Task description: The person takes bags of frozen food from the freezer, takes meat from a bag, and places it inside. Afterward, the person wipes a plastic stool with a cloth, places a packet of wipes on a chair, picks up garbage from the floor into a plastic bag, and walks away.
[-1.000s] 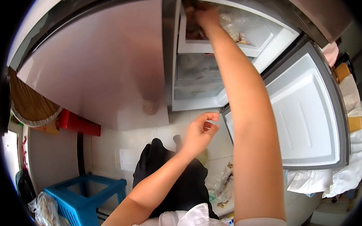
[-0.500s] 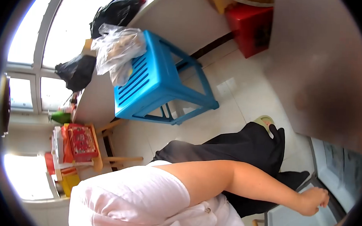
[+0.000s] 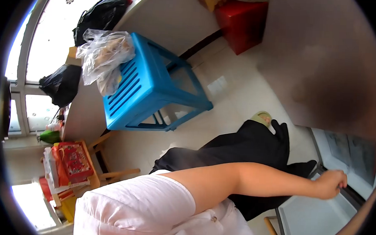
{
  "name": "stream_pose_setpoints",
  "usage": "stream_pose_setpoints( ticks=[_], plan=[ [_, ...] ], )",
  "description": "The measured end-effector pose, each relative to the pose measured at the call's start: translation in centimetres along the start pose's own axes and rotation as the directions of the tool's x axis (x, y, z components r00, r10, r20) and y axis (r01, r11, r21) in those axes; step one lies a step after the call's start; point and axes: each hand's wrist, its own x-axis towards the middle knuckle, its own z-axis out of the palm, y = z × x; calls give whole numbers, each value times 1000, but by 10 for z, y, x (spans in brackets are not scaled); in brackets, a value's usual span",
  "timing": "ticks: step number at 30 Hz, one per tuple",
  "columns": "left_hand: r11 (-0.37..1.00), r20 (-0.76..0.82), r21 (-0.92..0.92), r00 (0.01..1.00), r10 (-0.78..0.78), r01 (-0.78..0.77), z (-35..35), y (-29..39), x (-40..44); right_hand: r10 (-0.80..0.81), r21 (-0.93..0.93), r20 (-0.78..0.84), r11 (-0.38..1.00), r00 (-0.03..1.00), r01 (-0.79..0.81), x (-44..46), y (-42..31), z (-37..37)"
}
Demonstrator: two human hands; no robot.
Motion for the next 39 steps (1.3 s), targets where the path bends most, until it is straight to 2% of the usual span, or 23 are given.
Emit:
stream_pose_setpoints(
  ticks=[2,4,6,7,9,11,12,13,15,16,18,21,23,24,25,27,28,29,31,32,35,36,39],
  plan=[
    [986,-128,-50,981,149,-156,-9,2,0,-141,4,-89,990,986,142,-32,-19,-17],
    [972,-111,-165,982,153,-170,-45,35,-2,-281,20,-133,958,950,286,-86,-62,-42],
    [925,-215,-217,940,266,-312,-74,55,5,-291,-2,8,957,957,291,-155,-119,-85],
    [913,-294,-142,897,330,-382,-96,76,8,-281,-17,98,959,955,284,-190,-149,-106],
    [871,-298,-199,874,383,-449,-167,143,-5,-152,-83,218,981,964,173,-270,-159,-113],
    [767,-356,377,683,638,-520,-248,203,-38,-40,111,256,994,966,12,-342,-149,-115],
    [546,-239,674,552,799,-498,-295,221,-49,53,109,262,990,964,-85,-378,-143,-115],
    [385,-147,872,587,796,-303,-337,251,-78,133,133,266,976,955,-173,-409,-140,-120],
    [14,-74,996,727,682,88,-413,295,-129,284,149,285,931,916,-335,-461,-146,-131],
    [-203,-135,934,816,561,294,-455,310,-154,349,140,301,904,887,-404,-482,-151,-137],
    [-448,-336,779,895,292,439,-529,348,-193,506,191,356,784,786,-591,-515,-164,-147],
    [-379,-645,687,761,75,620,-617,404,-220,607,225,413,654,678,-722,-549,-175,-146],
    [-45,-564,824,812,-150,564,-692,421,-234,632,264,426,598,647,-757,-552,-181,-139],
    [259,-545,761,803,-242,595,-692,424,-237,637,292,427,574,641,-765,-551,-183,-137],
    [298,-566,719,778,-273,628,-693,423,-237,642,317,429,552,636,-771,-550,-184,-138],
    [48,-630,732,701,-335,680,-687,421,-229,645,343,423,536,636,-771,-538,-191,-138],
    [55,-609,737,698,-376,673,-693,413,-226,645,354,423,529,637,-771,-534,-194,-139],
    [-58,-662,715,648,-376,696,-692,410,-225,642,359,428,526,636,-771,-533,-193,-138],
    [-265,-783,617,541,-308,741,-681,405,-225,637,366,438,518,635,-773,-534,-191,-132],
    [-354,-786,615,583,-205,705,-698,398,-232,645,362,439,511,626,-780,-536,-191,-131],
    [-477,-815,579,452,-363,661,-694,414,-231,660,354,440,496,609,-793,-544,-189,-131],
    [-485,-771,631,560,-305,605,-693,416,-237,660,355,440,495,609,-793,-548,-188,-130],
    [-430,-704,663,705,-81,612,-683,422,-252,668,360,442,480,599,-800,-557,-186,-130]
  ],
)
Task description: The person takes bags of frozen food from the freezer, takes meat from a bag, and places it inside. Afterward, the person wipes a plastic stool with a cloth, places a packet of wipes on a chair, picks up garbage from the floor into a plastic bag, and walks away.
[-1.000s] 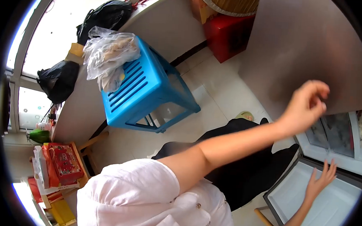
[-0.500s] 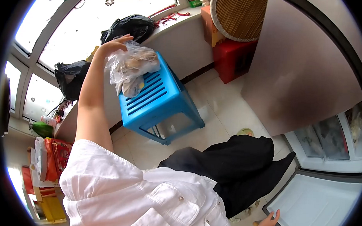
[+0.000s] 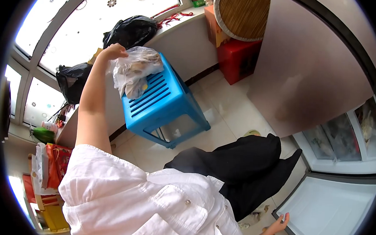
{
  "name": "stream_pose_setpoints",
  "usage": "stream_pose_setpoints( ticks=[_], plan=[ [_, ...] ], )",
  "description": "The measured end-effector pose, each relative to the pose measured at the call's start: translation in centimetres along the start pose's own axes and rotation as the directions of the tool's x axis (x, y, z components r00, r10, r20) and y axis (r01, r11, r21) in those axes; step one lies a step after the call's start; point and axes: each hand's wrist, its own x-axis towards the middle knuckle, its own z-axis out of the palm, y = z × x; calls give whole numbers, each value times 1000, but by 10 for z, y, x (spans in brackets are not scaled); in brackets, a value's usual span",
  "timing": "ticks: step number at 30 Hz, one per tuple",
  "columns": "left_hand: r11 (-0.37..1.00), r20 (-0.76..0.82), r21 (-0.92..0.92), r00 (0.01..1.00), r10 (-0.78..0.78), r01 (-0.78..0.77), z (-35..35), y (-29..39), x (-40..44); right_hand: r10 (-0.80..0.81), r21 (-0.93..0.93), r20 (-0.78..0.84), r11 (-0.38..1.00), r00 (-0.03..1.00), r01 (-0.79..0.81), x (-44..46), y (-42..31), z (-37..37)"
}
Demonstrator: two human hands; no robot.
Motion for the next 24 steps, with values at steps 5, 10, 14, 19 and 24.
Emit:
stream_pose_setpoints(
  ticks=[5,10,14,19,24],
  plan=[
    [892,-532,-376,847,13,-251,8,-10,-6,-43,29,-19,999,999,43,5,-6,-2],
    [808,-656,-447,755,-5,-383,-61,35,-45,-114,163,-64,979,991,123,34,-40,-2],
    [725,-664,-524,748,-19,-447,-100,35,-68,-247,238,-73,936,966,258,52,-142,-1],
    [300,-563,-802,821,-96,-516,-101,57,-79,-596,398,111,760,795,514,14,-333,42],
    [6,-615,-788,788,-5,-615,-94,114,-101,-711,717,582,677,394,164,-62,-455,114]
  ],
)
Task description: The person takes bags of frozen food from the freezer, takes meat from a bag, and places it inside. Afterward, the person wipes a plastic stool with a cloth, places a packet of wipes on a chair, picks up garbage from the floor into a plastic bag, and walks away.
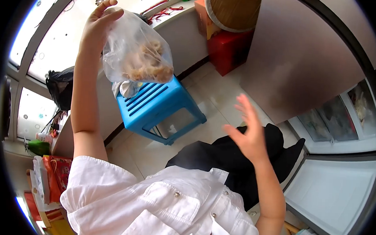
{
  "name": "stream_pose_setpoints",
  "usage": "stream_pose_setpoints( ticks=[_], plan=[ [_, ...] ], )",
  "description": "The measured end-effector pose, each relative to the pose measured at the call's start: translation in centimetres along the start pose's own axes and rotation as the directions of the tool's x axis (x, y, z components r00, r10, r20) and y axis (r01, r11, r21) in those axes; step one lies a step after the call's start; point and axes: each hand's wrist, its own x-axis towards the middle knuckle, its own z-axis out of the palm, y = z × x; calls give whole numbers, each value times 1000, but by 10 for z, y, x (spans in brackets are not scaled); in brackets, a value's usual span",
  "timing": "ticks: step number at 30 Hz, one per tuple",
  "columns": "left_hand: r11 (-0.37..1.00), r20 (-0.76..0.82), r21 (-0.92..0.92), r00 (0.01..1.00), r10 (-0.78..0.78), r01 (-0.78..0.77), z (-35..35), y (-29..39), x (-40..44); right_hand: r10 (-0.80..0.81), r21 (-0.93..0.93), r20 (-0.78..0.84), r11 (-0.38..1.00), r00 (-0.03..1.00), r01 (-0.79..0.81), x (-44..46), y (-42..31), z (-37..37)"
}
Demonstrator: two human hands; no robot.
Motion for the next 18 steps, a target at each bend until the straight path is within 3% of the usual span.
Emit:
stream_pose_setpoints(
  ticks=[2,4,7,8,9,10,12,15,17,18],
  plan=[
    [1000,22,-25,1000,1,0,29,9,-14,9,74,190,997,982,-23,26,4,41],
    [996,117,-87,993,9,1,49,12,-22,33,221,216,972,976,-82,53,10,69],
    [999,223,-39,974,38,-30,78,16,-36,116,332,133,931,984,-155,92,-1,77],
    [998,256,-45,965,59,-49,89,17,-39,72,340,161,932,984,-124,101,-3,76],
    [987,336,-91,929,158,-135,96,9,-35,26,347,190,933,981,-92,109,-4,74],
    [982,419,-10,891,175,-188,101,2,-32,-19,353,222,933,975,-62,113,-4,73],
    [980,513,-166,839,182,-111,137,7,-34,61,388,237,909,969,-152,111,6,67],
    [966,666,-216,703,250,-139,166,26,-41,101,555,283,793,954,-249,98,21,57],
    [899,696,-184,593,405,-398,173,31,-36,88,681,245,693,966,-236,87,39,56],
    [790,660,-167,528,534,-590,175,31,-30,111,722,273,633,956,-280,81,45,55]
  ],
)
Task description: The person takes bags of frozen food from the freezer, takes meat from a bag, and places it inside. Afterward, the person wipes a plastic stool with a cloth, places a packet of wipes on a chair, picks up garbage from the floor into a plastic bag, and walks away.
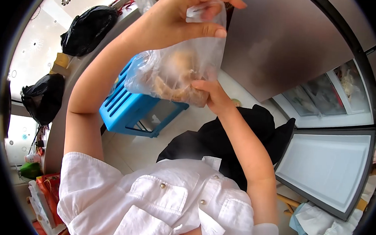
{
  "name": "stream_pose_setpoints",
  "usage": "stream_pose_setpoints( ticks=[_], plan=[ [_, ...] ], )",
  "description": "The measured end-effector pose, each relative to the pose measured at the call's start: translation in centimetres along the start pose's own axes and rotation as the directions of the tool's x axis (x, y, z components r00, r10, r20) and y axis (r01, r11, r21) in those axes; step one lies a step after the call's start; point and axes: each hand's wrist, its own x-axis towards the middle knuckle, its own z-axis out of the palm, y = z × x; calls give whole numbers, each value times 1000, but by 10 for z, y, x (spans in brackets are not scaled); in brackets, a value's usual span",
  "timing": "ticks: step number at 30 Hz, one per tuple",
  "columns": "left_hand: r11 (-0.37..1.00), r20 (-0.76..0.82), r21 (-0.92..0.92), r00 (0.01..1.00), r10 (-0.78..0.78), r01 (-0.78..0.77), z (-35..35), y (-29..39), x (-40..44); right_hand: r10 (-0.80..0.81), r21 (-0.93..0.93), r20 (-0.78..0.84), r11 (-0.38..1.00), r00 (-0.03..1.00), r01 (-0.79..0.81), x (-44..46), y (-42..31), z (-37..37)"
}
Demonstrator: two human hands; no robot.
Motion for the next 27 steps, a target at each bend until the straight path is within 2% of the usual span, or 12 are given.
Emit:
stream_pose_setpoints(
  ticks=[2,5,8,10,12,13,16,19,22,24,26,27],
  plan=[
    [846,-37,426,928,370,-321,-10,-7,5,69,158,14,985,998,-70,-10,8,-10],
    [833,-314,543,896,314,-102,-33,-16,-23,58,253,53,965,997,-70,-20,18,-26],
    [889,-454,395,891,-31,232,-45,-33,-65,32,286,51,957,998,-45,-27,20,-34],
    [870,-277,237,889,-365,431,-33,-30,-90,14,265,34,964,999,-23,-32,20,-38],
    [780,-15,119,787,-617,614,-7,-10,-99,7,217,12,976,1000,-10,-37,22,-39],
    [792,25,112,795,-606,600,4,1,-97,10,208,-12,978,1000,-7,-40,23,-38],
    [830,-189,-214,811,-553,516,15,6,-90,38,182,-75,983,996,-24,-48,27,-28],
    [733,-65,-352,766,-640,582,8,-1,-84,36,90,-104,996,994,-26,-46,35,-19],
    [764,16,-183,779,-627,618,12,12,-71,58,174,-53,984,997,-48,-41,45,-18],
    [695,-122,-631,841,-527,344,14,5,-79,135,158,-11,979,991,-131,-41,54,-25],
    [489,-34,-819,826,-562,299,-12,8,-78,214,178,-20,962,977,-207,-44,57,-25],
    [572,-82,-755,819,-568,321,-20,11,-80,205,198,-20,960,979,-197,-45,59,-25]
  ],
)
